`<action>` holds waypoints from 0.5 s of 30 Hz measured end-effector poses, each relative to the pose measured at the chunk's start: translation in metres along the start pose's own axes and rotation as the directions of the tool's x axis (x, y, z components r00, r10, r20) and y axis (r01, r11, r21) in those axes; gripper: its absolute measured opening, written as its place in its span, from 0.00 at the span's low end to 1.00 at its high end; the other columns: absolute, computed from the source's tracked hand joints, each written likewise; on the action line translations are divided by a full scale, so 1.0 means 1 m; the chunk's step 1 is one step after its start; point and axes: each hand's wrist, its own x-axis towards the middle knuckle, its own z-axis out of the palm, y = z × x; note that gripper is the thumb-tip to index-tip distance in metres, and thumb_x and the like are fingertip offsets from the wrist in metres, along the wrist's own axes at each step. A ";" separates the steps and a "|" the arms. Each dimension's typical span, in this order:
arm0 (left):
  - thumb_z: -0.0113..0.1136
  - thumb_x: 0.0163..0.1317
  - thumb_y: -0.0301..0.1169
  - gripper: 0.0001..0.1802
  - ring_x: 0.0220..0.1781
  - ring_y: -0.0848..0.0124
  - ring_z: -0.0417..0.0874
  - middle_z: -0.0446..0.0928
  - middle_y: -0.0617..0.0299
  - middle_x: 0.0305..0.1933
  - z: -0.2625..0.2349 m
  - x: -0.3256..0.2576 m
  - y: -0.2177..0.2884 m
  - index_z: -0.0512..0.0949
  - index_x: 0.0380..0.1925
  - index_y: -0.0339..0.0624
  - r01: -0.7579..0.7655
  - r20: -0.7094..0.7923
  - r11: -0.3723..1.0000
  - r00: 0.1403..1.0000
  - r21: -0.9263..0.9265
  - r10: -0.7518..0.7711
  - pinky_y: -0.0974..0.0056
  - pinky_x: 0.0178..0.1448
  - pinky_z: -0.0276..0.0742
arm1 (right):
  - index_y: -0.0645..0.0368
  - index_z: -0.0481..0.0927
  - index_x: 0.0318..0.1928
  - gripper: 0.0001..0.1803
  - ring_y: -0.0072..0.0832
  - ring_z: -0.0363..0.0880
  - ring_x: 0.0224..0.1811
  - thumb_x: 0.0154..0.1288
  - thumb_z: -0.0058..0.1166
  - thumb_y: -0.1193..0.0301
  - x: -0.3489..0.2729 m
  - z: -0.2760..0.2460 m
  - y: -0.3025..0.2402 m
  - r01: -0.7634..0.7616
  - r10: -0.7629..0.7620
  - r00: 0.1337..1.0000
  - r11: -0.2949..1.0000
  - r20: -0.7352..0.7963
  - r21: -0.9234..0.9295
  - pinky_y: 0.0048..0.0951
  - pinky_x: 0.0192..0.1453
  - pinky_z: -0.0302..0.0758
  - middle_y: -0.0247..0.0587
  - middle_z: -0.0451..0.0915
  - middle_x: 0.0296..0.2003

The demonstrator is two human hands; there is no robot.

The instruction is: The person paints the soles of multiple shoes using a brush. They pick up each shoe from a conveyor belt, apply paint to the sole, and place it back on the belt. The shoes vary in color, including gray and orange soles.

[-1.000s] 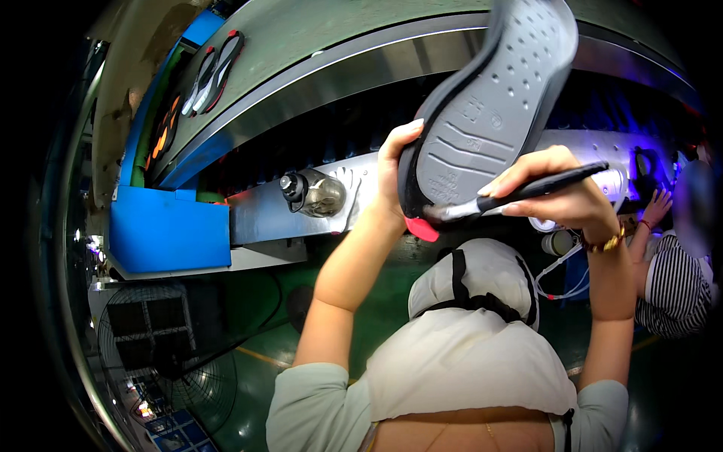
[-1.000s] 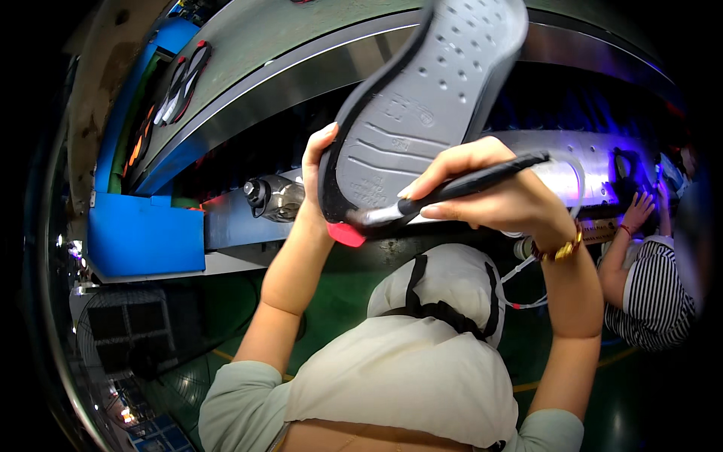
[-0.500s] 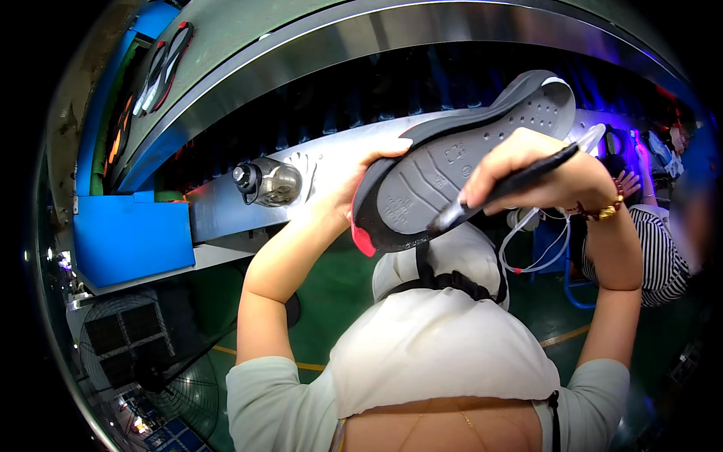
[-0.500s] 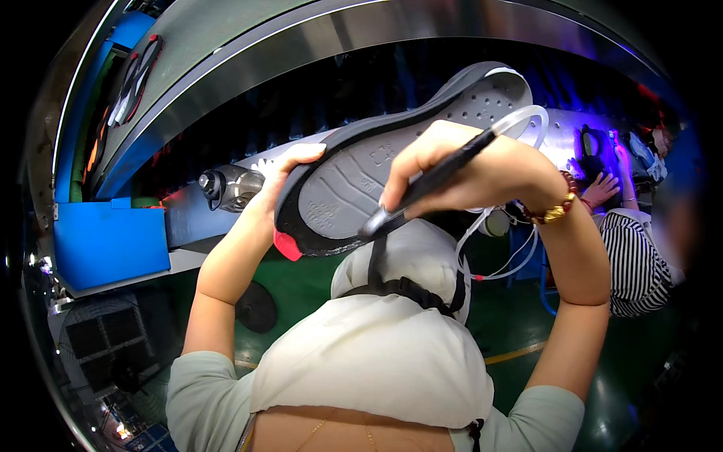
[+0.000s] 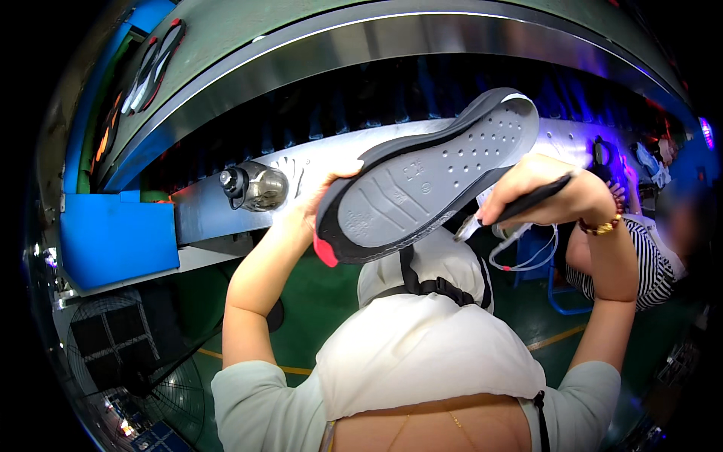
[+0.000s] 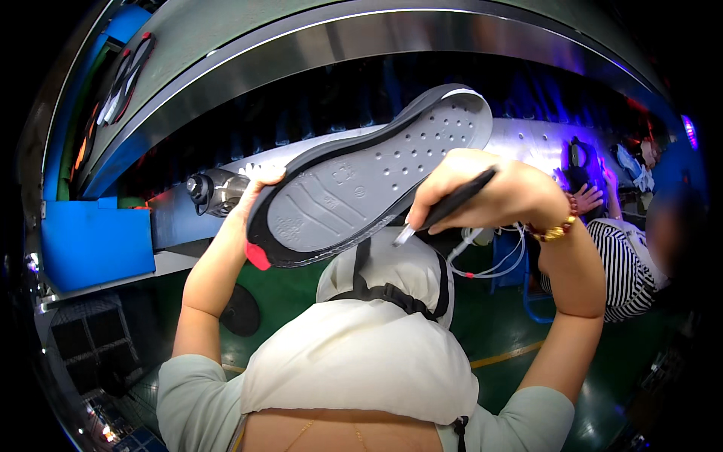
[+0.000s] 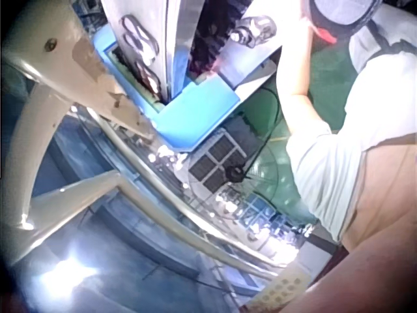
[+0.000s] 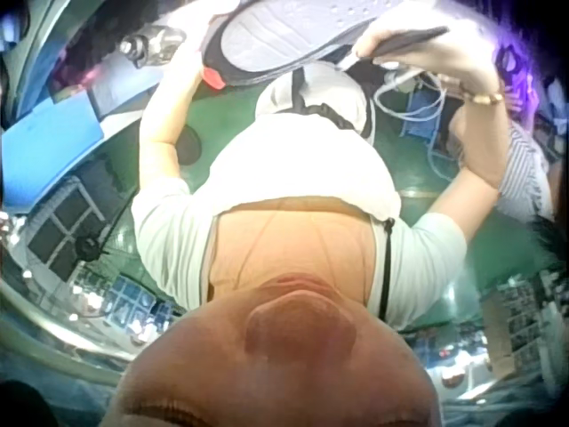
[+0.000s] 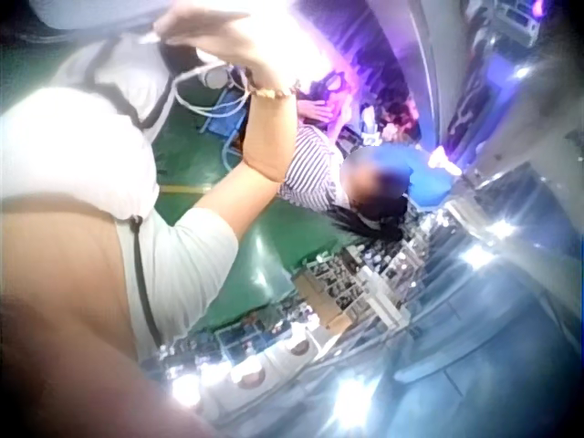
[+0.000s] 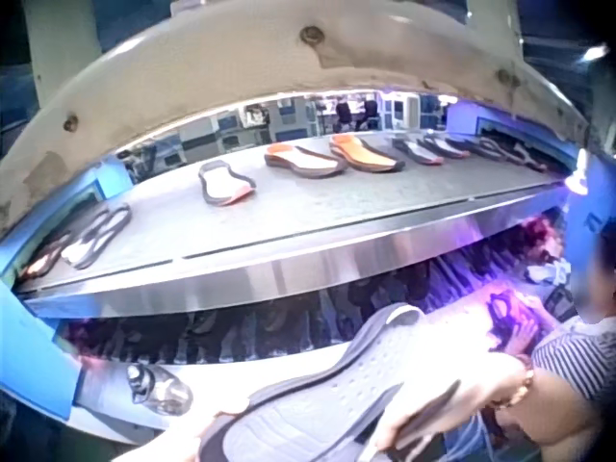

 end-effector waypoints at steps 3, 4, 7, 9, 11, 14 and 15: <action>0.57 0.46 0.37 0.24 0.41 0.62 0.77 0.75 0.52 0.41 -0.019 -0.011 0.024 0.72 0.44 0.37 -0.161 0.177 0.970 0.976 0.180 0.129 0.58 0.46 0.74 | 0.64 0.78 0.31 0.12 0.31 0.79 0.35 0.41 0.59 0.83 -0.005 -0.005 -0.025 0.204 -0.169 0.950 0.973 -0.262 0.110 0.24 0.39 0.75 0.46 0.80 0.32; 0.56 0.50 0.44 0.24 0.41 0.61 0.77 0.75 0.54 0.41 -0.026 -0.016 0.031 0.74 0.42 0.38 -0.147 -0.028 0.971 0.988 0.188 0.154 0.58 0.46 0.73 | 0.65 0.78 0.31 0.13 0.32 0.79 0.37 0.40 0.60 0.85 -0.008 -0.001 -0.035 0.210 -0.139 0.927 0.962 -0.348 0.175 0.24 0.39 0.75 0.48 0.79 0.32; 0.46 0.54 0.58 0.32 0.44 0.61 0.75 0.73 0.53 0.46 -0.022 0.006 0.028 0.72 0.44 0.40 -0.284 0.213 0.957 0.933 -0.051 0.288 0.57 0.49 0.72 | 0.65 0.78 0.32 0.12 0.17 0.74 0.19 0.42 0.59 0.86 -0.015 0.011 -0.056 0.197 0.056 0.833 0.900 -0.551 0.390 0.15 0.21 0.70 0.47 0.79 0.34; 0.37 0.52 0.64 0.41 0.56 0.61 0.64 0.63 0.54 0.56 -0.028 0.057 -0.005 0.60 0.56 0.44 -0.434 0.353 0.829 0.758 -0.353 0.548 0.56 0.59 0.61 | 0.66 0.77 0.34 0.11 0.13 0.69 0.15 0.45 0.57 0.85 0.000 0.025 -0.040 0.225 0.120 0.731 0.887 -0.671 0.403 0.12 0.17 0.65 0.47 0.79 0.33; 0.37 0.50 0.66 0.45 0.62 0.55 0.56 0.55 0.54 0.62 -0.045 0.120 -0.025 0.52 0.61 0.48 -0.357 0.569 0.842 0.622 -0.405 0.538 0.50 0.64 0.51 | 0.66 0.77 0.34 0.10 0.13 0.69 0.16 0.47 0.57 0.82 0.021 0.034 -0.007 0.163 0.285 0.712 0.822 -0.642 0.546 0.11 0.18 0.65 0.44 0.79 0.33; 0.36 0.50 0.67 0.45 0.63 0.51 0.54 0.55 0.51 0.62 -0.033 0.132 -0.044 0.52 0.61 0.48 -0.137 0.474 0.897 0.810 -0.420 0.345 0.45 0.61 0.54 | 0.66 0.77 0.34 0.09 0.11 0.68 0.18 0.49 0.56 0.79 0.032 0.052 0.039 0.236 0.398 0.662 0.694 -0.635 0.681 0.10 0.19 0.64 0.40 0.79 0.33; 0.36 0.49 0.67 0.45 0.64 0.53 0.53 0.56 0.49 0.61 -0.033 0.128 -0.048 0.53 0.61 0.49 -0.138 0.457 0.937 0.844 -0.320 0.280 0.45 0.60 0.56 | 0.66 0.77 0.34 0.09 0.11 0.67 0.17 0.49 0.56 0.79 0.032 0.061 0.056 0.255 0.426 0.666 0.641 -0.612 0.724 0.10 0.19 0.64 0.40 0.79 0.33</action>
